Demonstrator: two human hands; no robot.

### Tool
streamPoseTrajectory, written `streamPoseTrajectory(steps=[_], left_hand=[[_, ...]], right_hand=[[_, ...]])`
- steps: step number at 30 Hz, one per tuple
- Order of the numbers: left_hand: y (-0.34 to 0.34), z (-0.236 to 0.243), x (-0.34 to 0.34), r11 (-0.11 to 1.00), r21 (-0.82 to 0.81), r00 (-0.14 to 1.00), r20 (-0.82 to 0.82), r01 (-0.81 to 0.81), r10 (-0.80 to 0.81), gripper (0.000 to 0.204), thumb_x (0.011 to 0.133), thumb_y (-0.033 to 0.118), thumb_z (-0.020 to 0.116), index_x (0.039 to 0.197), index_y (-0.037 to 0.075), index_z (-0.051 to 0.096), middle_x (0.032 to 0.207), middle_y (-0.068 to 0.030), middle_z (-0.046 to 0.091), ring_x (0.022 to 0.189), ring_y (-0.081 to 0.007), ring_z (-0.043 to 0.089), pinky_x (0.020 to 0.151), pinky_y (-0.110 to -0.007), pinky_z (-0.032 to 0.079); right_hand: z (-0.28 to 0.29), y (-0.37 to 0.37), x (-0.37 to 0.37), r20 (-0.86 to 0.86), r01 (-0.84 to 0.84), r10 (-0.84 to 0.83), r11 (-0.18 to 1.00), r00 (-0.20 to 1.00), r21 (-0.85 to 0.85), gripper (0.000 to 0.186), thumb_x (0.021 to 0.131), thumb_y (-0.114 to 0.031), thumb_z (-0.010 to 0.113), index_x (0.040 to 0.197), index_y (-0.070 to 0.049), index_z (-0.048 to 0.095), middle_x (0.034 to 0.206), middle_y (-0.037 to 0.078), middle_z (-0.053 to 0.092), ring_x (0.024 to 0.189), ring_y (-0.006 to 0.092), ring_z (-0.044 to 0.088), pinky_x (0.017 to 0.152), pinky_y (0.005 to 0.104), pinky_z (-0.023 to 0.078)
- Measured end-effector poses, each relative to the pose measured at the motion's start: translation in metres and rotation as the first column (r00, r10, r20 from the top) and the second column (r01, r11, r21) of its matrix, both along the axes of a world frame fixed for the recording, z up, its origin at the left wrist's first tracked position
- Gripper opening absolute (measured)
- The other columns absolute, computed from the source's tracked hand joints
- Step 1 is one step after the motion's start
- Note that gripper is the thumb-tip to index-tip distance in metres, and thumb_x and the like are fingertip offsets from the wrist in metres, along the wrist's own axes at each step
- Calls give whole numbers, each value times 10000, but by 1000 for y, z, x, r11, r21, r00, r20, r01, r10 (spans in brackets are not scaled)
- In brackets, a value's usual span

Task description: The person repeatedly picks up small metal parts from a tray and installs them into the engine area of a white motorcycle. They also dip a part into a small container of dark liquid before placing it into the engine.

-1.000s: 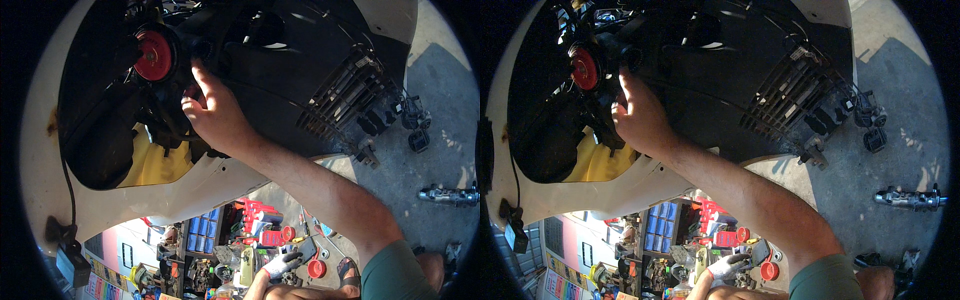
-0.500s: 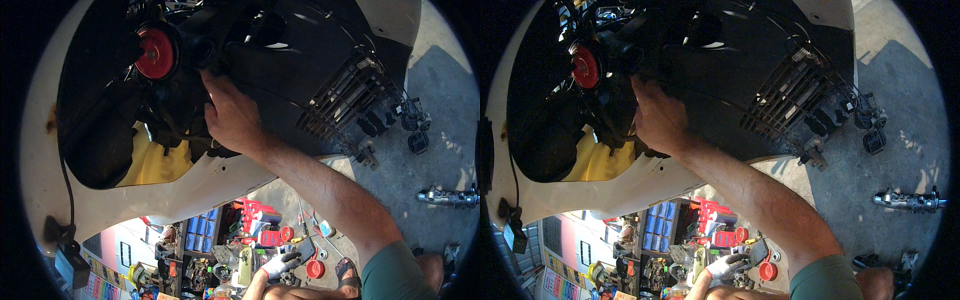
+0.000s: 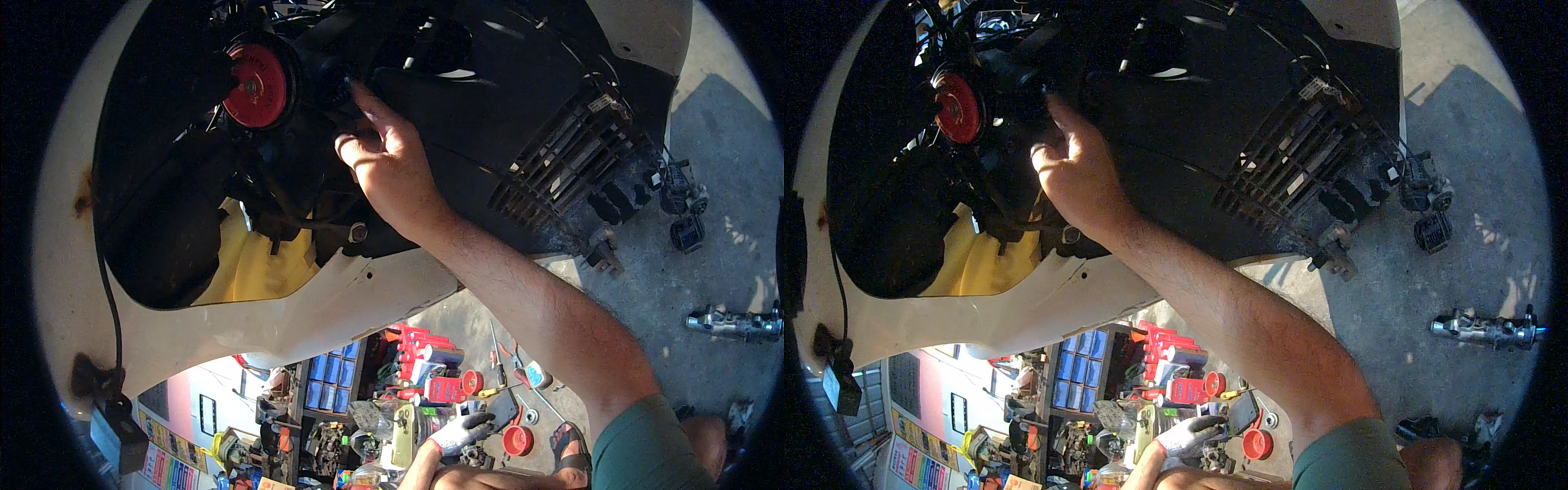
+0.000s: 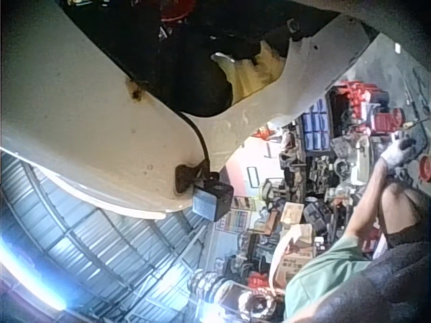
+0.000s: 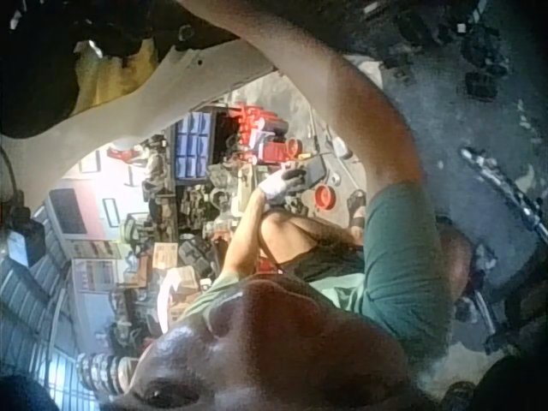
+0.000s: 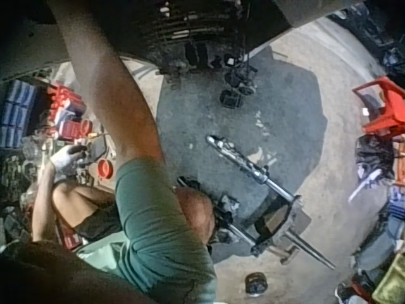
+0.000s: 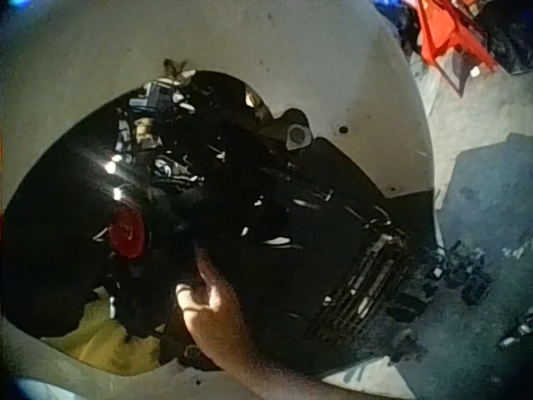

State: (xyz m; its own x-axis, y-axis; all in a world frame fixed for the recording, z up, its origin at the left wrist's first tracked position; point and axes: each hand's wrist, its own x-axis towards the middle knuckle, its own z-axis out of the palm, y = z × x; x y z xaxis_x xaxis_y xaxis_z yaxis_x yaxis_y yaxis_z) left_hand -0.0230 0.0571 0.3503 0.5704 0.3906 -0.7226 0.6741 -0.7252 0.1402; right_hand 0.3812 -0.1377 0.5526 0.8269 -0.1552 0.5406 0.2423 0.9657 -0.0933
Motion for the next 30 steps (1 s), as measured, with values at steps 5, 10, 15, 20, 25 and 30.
streamPoseTrajectory(steps=[5,10,15,20,25,30], left_hand=[[-3,1,3,997,-53,998,3,-59,59,555,1063,420,556,1496,74,542,1423,-148,637,1266,-235,612,1086,-341,463],[-7,5,6,998,-35,998,-12,-61,61,547,1064,413,554,1499,81,542,1420,-149,641,1272,-226,609,1088,-337,460],[-7,6,3,998,-42,998,-1,-55,55,541,1064,412,556,1498,89,546,1410,-143,647,1262,-222,612,1079,-335,464],[-12,10,11,999,-15,999,-11,-34,34,537,1069,414,551,1493,85,549,1396,-142,655,1246,-220,618,1064,-334,474],[-12,9,8,999,-17,1000,-3,-29,29,529,1071,412,552,1484,82,557,1376,-145,665,1238,-221,621,1056,-332,480],[-7,7,8,1000,-16,1000,7,0,0,528,1071,413,555,1482,82,560,1370,-140,669,1219,-212,630,1043,-327,488]], right_hand=[[11,-12,-1,31,-154,152,983,988,95,725,974,-48,603,1630,-40,295,931,32,604,722,52,535,635,207,472],[17,-6,-1,-3,-79,79,997,997,10,722,977,-57,608,1623,-10,290,932,37,606,729,59,544,630,219,480],[17,-5,-6,27,44,-42,997,999,-68,701,969,-50,625,1598,21,323,1037,85,640,869,102,618,773,259,534],[15,18,-6,8,436,-439,891,899,-124,676,951,-49,638,1570,20,376,1319,204,620,1236,271,626,1059,368,506],[-1,3,-15,93,450,-450,812,888,-370,652,940,-40,632,1551,14,413,1413,242,577,1312,356,596,1107,396,489],[-3,14,-7,16,530,-557,779,830,-335,647,942,-42,618,1553,10,412,1204,203,638,1054,281,683,960,371,556]])
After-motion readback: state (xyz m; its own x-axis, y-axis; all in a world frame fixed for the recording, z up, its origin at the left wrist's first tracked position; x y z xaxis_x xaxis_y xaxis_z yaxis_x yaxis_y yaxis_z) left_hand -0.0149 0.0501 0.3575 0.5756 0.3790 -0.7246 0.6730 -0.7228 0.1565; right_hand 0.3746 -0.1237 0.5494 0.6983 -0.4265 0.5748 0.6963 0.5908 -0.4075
